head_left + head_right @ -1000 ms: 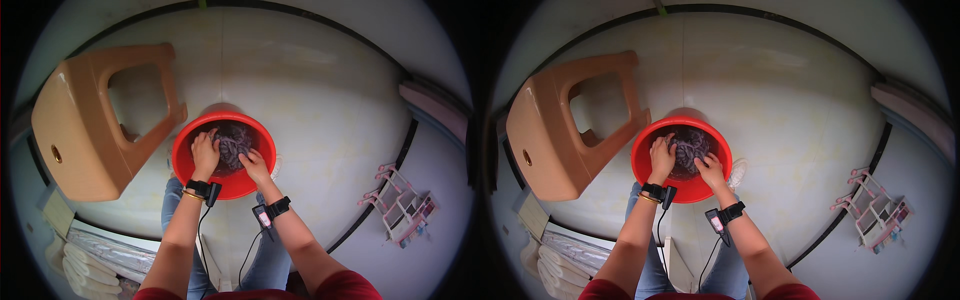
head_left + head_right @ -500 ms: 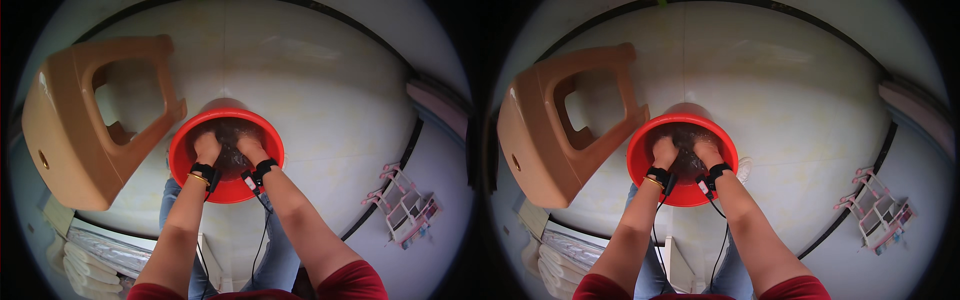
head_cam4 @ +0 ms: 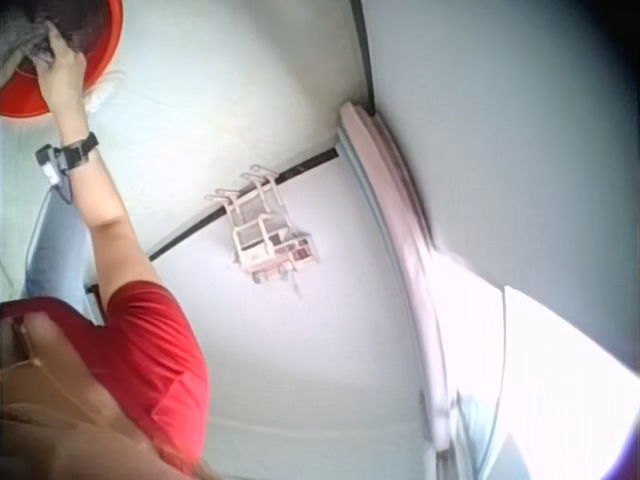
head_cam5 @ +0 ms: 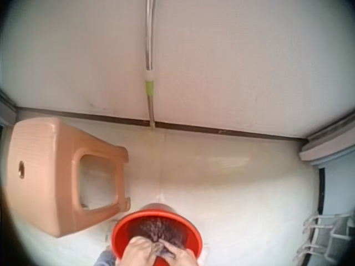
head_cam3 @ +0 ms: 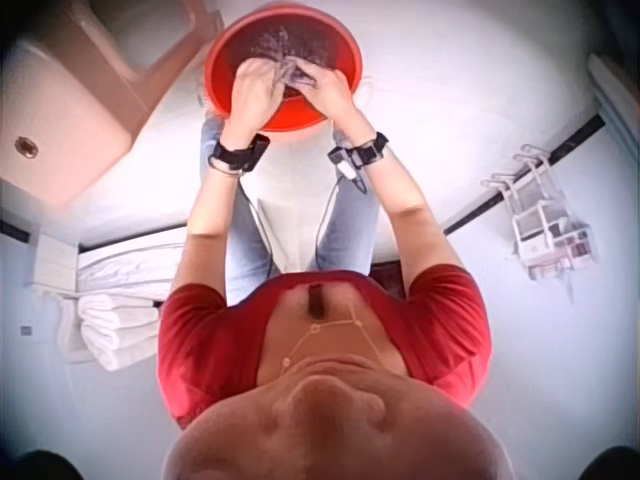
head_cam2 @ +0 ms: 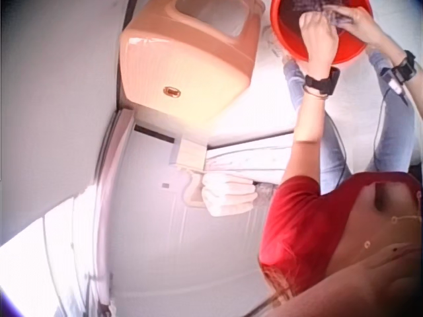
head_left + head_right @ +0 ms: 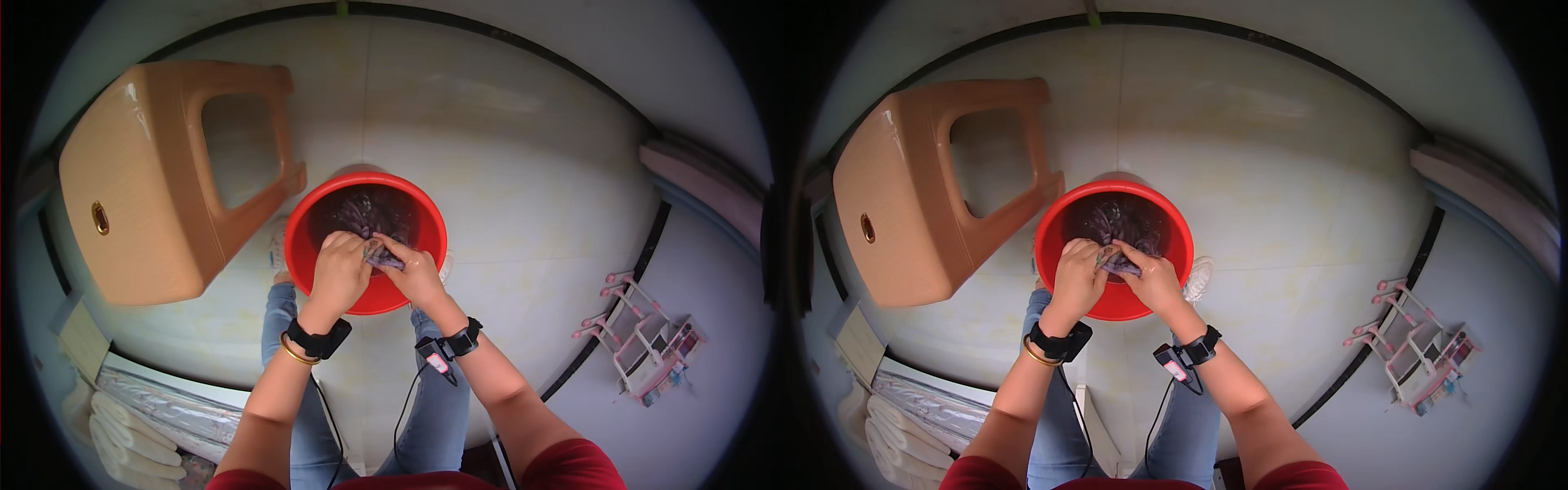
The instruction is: The person wrings out a cloth in a bucket of water and wipes the glass and metal frames of sliding windows.
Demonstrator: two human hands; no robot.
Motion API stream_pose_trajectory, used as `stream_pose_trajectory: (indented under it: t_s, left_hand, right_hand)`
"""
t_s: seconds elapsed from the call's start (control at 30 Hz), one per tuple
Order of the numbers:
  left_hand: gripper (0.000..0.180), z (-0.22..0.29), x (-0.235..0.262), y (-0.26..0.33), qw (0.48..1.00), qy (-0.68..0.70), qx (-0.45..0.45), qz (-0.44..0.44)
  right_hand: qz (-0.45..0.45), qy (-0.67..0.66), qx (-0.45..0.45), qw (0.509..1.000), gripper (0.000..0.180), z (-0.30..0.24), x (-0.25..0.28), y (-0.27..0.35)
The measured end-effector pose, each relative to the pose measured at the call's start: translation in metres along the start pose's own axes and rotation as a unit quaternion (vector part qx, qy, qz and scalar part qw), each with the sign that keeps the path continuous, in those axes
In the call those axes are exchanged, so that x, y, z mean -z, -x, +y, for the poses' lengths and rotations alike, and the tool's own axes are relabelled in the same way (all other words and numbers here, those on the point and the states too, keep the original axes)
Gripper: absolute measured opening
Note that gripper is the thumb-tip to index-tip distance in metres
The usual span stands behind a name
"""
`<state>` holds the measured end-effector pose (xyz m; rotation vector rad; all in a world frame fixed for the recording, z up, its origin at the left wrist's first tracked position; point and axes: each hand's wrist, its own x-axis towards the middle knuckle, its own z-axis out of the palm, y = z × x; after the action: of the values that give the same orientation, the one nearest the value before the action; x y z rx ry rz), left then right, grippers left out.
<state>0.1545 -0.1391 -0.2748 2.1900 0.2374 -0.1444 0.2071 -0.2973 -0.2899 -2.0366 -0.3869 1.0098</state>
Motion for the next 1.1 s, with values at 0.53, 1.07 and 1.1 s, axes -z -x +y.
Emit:
stream_pose_trajectory:
  t_s: [0.53, 1.07, 1.1]
  left_hand:
    - [0.113, -0.08, -0.038, 0.044, 0.976, 0.042, 0.144, -0.16]
    - [0.034, -0.112, -0.095, 0.003, 0.986, -0.088, 0.08, -0.119]
    - [0.036, -0.116, -0.097, 0.006, 0.986, -0.108, 0.086, -0.092]
  right_hand:
    - [-0.071, -0.21, -0.046, 0.974, 0.02, -0.116, 0.067, 0.098]
    - [-0.039, -0.349, -0.183, 0.918, 0.023, -0.095, 0.061, 0.071]
    - [-0.022, -0.364, -0.202, 0.909, 0.025, -0.067, 0.044, 0.059]
